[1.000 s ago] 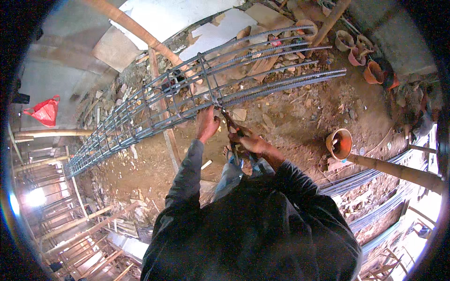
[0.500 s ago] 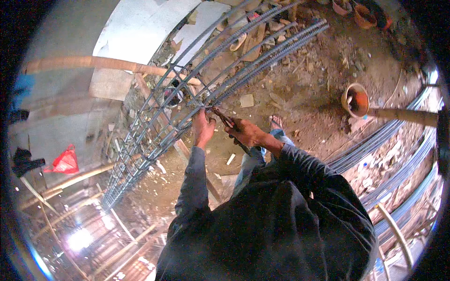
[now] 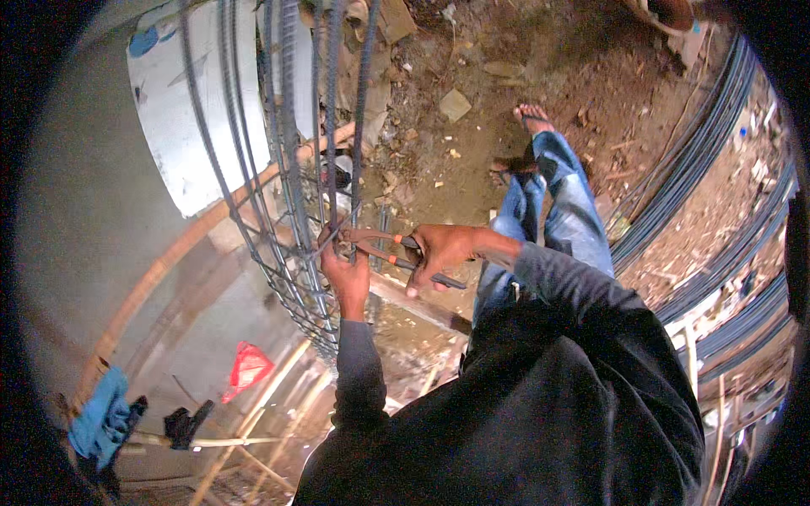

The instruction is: The person assembles a rebar cage by tying intersecting steel bars together using wire and pliers. They move along the cage, securing multiple joints to form a stable grid structure.

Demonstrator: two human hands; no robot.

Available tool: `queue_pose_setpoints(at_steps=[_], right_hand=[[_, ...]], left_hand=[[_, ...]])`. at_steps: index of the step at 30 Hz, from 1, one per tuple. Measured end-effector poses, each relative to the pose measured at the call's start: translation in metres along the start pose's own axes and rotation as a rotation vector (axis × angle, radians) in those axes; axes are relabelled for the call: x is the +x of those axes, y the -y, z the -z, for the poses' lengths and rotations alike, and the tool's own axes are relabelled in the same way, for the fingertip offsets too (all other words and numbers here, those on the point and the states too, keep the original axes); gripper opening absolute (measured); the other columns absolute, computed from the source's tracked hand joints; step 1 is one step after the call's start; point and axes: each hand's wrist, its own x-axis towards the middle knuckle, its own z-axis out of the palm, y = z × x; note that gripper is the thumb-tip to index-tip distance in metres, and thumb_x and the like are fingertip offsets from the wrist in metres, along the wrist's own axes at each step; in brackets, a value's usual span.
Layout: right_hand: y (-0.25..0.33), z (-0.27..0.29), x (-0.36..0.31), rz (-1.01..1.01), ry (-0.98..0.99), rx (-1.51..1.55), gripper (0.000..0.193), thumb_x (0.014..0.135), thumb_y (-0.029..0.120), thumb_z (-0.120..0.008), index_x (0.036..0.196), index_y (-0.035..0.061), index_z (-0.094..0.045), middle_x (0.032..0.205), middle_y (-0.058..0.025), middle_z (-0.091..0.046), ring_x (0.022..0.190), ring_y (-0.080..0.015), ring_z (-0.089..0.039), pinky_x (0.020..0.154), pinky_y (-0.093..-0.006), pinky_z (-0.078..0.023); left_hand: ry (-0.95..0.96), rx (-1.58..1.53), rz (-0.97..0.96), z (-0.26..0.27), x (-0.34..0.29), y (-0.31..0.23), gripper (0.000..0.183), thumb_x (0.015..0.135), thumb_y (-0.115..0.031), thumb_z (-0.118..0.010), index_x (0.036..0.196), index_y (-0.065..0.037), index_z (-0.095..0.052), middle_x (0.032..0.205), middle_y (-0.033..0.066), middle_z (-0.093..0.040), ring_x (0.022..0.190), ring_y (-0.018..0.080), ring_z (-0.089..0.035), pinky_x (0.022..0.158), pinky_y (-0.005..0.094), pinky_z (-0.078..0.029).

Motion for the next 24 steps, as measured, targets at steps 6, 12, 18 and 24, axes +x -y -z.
queue_pose_setpoints(at_steps=[6, 12, 18, 24], right_hand=[[-0.016, -0.020, -0.020, 0.033, -0.678, -0.707, 0.045, 0.086, 0.025, -0.070, 0.123, 0.0028, -0.060, 0.103, -0.0202, -0.070, 0.076, -0.0442, -0.071, 0.062, -0.0563, -0.054], [-0.014, -0.032, -0.016, 0.071, -1.083, -1.202, 0.045, 0.091, 0.023, -0.054, 0.131, 0.0021, -0.059, 0.103, -0.0083, -0.060, 0.098, -0.0213, -0.057, 0.090, -0.0334, -0.043], [-0.035, 0.000, -0.003, 0.223, -0.917, -1.058, 0.025, 0.087, 0.021, -0.060, 0.103, 0.0031, -0.064, 0.086, -0.0108, -0.063, 0.080, -0.0242, -0.066, 0.069, -0.0391, -0.052], [-0.051, 0.011, 0.007, 0.335, -1.050, -1.018, 0.024, 0.081, 0.016, -0.065, 0.102, 0.0050, -0.061, 0.077, -0.0098, -0.059, 0.070, -0.0262, -0.068, 0.057, -0.0402, -0.054]], left_hand=[[0.100, -0.058, 0.074, -0.004, 0.023, 0.001, 0.057, 0.080, 0.005, -0.074, 0.134, 0.000, -0.055, 0.128, 0.0110, -0.063, 0.115, 0.0205, -0.059, 0.101, 0.0338, -0.047], [0.147, -0.004, 0.120, 0.000, 0.033, 0.012, 0.059, 0.077, 0.008, -0.078, 0.131, 0.000, -0.056, 0.132, 0.0116, -0.060, 0.124, 0.0248, -0.058, 0.106, 0.0381, -0.048], [0.267, 0.206, 0.163, 0.002, 0.039, 0.004, 0.056, 0.078, 0.005, -0.079, 0.129, 0.000, -0.059, 0.128, 0.0120, -0.061, 0.120, 0.0244, -0.059, 0.103, 0.0367, -0.050], [0.251, 0.126, 0.089, -0.004, 0.034, -0.001, 0.043, 0.081, 0.002, -0.076, 0.122, 0.002, -0.062, 0.120, 0.0109, -0.065, 0.106, 0.0229, -0.065, 0.094, 0.0379, -0.054]])
